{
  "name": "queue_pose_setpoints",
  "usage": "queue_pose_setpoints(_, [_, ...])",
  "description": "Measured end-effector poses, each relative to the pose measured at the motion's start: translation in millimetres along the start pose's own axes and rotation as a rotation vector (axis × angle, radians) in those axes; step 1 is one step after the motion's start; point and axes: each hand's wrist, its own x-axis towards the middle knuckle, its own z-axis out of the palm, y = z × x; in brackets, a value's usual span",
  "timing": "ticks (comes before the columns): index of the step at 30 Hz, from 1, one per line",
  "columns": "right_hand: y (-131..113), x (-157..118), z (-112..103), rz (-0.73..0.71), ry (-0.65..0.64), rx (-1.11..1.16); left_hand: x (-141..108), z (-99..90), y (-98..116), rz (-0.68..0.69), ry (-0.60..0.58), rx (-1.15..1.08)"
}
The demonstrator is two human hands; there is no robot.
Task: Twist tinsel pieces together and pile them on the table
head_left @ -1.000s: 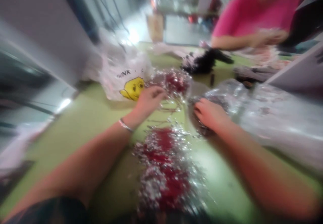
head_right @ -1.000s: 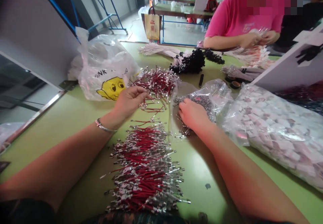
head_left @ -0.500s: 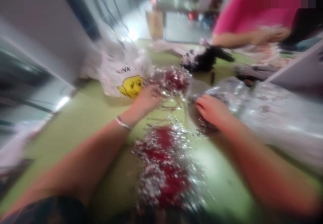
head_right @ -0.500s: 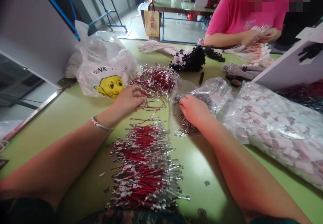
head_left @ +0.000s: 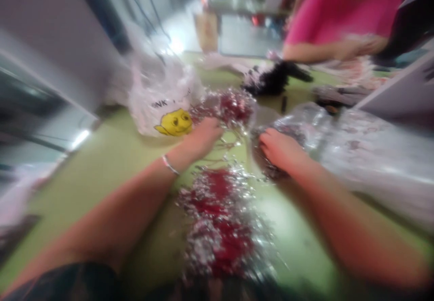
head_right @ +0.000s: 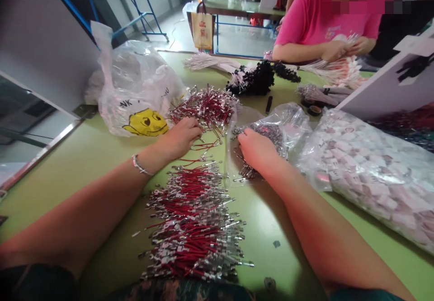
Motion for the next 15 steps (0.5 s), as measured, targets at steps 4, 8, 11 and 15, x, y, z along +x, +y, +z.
queue_pose_setpoints(4, [1.6, 3.0, 2.0, -0.024, -0.032, 0.120, 1.1, -5.6, -1.1, 0.064, 0.097, 0.059])
queue_pose_setpoints(8, [6.2, 3.0, 2.2, -0.022, 0.038, 0.214, -1.6, -21.4, 16.4, -0.086, 0.310, -0.161])
queue_pose_setpoints(11, [4.2, -2.0, -3.0, 0.024, 0.215, 0.342, -5.1, -25.0, 33.2, -0.246, 0.286, -0.383])
queue_pose_setpoints(15, [-12.8, -11.9, -8.0, -0.046, 0.324, 0.675, -8.2, -16.6, 52.3, -0.335, 0.051, -0.531])
